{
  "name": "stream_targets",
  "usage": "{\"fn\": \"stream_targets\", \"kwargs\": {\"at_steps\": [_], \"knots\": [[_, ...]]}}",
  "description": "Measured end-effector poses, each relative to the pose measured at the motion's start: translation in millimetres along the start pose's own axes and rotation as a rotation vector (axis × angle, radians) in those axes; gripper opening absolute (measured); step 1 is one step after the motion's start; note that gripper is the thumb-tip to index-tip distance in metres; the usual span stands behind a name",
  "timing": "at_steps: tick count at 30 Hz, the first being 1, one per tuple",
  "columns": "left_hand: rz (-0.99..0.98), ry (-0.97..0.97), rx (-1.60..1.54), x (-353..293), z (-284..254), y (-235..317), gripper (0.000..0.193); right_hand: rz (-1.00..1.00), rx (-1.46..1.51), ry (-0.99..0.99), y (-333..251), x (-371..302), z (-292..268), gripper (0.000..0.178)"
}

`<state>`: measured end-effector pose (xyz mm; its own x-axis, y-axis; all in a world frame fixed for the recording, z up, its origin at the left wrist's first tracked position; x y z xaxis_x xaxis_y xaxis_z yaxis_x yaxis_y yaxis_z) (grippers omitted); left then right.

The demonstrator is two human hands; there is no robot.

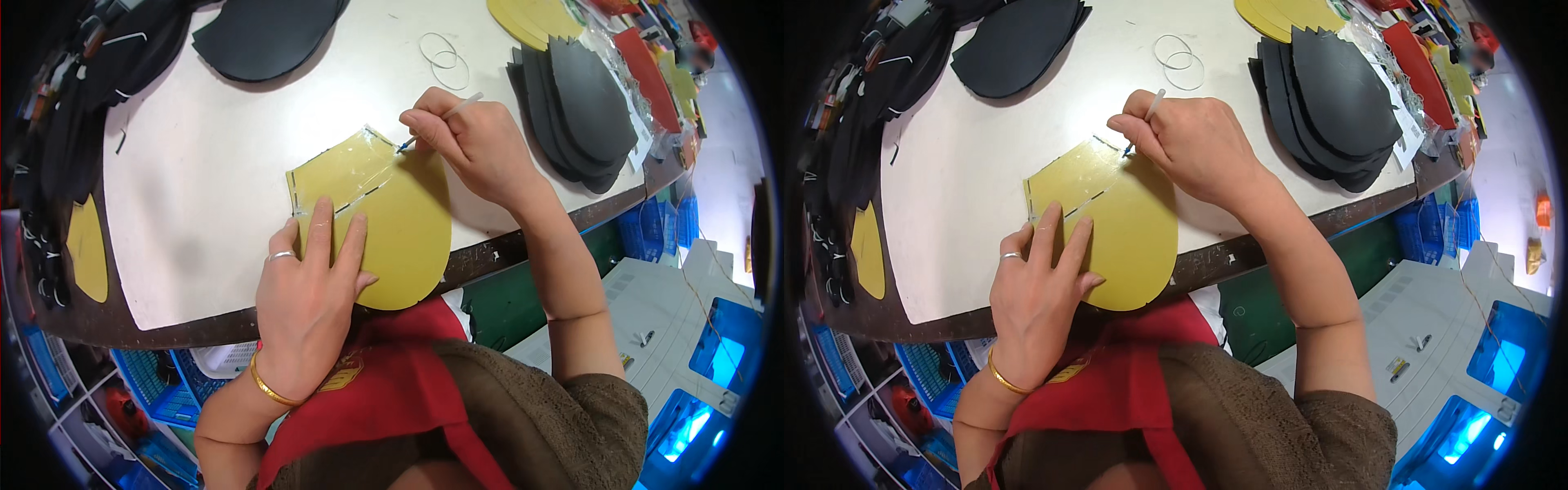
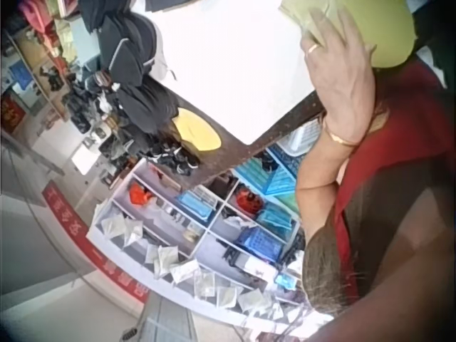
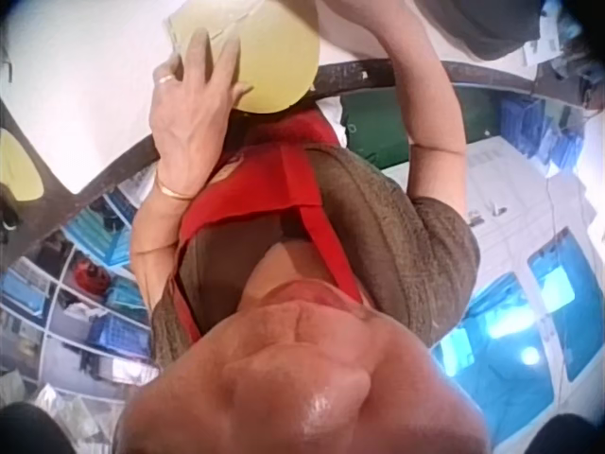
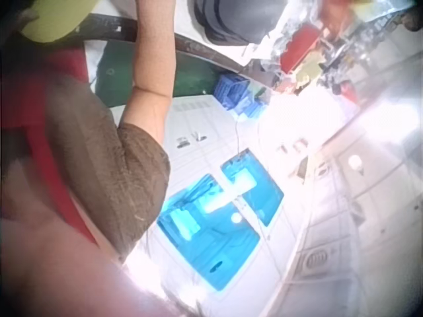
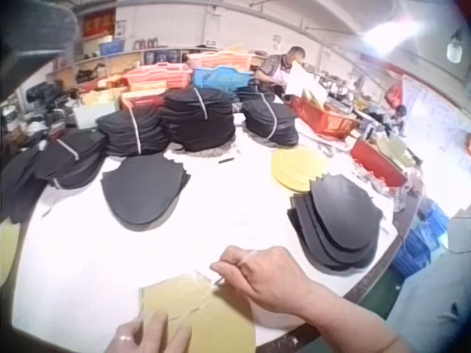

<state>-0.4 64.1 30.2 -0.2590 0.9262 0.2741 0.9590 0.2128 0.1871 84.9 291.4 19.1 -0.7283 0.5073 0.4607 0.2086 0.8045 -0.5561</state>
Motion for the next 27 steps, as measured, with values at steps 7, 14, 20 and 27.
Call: {"fn": "stream_targets", "kwargs": {"at_steps": [7, 14, 20, 27], "knots": [[-0.017, 0.042, -0.011, -6.1, 3.4, 0.7, 0.063, -0.146, 0.106, 0.034, -40.0, -17.7, 18.8, 0.025], [-0.017, 0.058, -0.007, -5.4, 6.3, -1.5, 0.065, -0.277, -0.110, -0.016, -39.5, -13.8, 15.1, 0.025], [0.022, 0.023, 0.041, -2.3, 8.7, -1.9, 0.066, -0.019, 0.056, 0.428, -8.1, 18.2, -74.1, 0.023], [0.056, 0.116, 0.049, -8.8, 7.2, 5.7, 0.076, 0.387, -0.856, 0.975, 61.2, 6.8, -270.1, 0.030]]}}
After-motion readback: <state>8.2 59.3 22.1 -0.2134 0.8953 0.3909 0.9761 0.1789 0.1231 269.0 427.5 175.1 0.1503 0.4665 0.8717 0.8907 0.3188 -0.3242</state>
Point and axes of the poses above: each hand's wrist, its own x-axis towards the middle knuckle, its own z-axis out of the palm, y = z × x, the point moved 2 cm from there along x, towards the middle knuckle, and after that the axes turned 13 degrees about y, right-handed, at the moved point
